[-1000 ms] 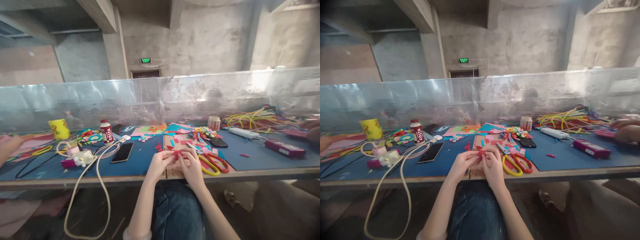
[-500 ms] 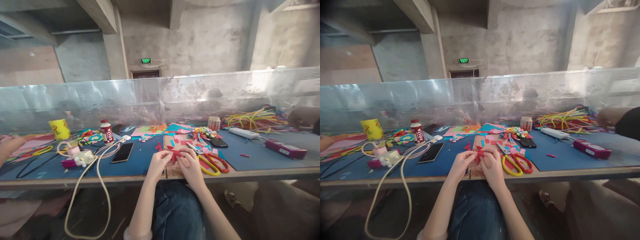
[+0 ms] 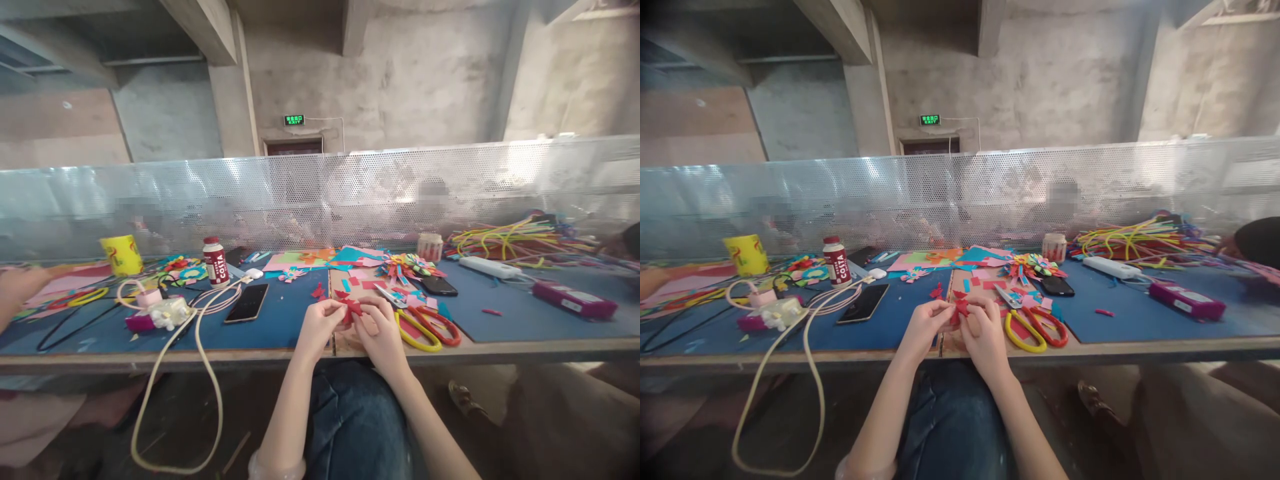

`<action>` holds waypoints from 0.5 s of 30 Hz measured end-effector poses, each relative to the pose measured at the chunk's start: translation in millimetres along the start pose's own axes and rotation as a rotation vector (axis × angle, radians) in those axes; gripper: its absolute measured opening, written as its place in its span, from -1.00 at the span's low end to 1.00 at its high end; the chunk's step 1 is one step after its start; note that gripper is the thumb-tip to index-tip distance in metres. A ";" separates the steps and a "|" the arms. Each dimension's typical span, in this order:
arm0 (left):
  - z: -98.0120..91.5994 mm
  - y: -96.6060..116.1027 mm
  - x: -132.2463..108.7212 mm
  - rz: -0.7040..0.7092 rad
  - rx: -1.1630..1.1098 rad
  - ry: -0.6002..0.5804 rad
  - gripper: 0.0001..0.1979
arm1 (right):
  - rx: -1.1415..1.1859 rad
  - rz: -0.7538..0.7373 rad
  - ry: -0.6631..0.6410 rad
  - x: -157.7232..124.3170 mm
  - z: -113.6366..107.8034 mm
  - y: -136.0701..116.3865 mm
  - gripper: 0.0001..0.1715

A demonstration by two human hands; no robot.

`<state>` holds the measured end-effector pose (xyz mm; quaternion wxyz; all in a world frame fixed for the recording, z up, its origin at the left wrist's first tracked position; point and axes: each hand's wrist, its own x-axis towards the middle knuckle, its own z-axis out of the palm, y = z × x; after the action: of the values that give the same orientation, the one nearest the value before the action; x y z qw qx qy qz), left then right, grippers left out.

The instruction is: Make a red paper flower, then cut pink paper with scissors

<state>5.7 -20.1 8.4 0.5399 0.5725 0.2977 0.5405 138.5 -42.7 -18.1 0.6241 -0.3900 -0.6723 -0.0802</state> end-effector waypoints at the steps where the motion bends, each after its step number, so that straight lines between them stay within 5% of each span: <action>1: 0.1 -0.2 0.2 -0.001 0.000 0.003 -0.83 | -0.013 -0.012 0.006 -0.4 0.5 0.0 -0.91; 15: -1.2 -2.2 2.5 -0.058 -0.019 0.019 -0.82 | -0.158 -0.210 -0.071 -5.4 -2.2 2.5 -0.73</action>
<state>5.8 -16.9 6.9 0.5580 0.5532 0.3143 0.5327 141.3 -44.6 -23.5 0.5554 -0.3677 -0.7229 -0.1839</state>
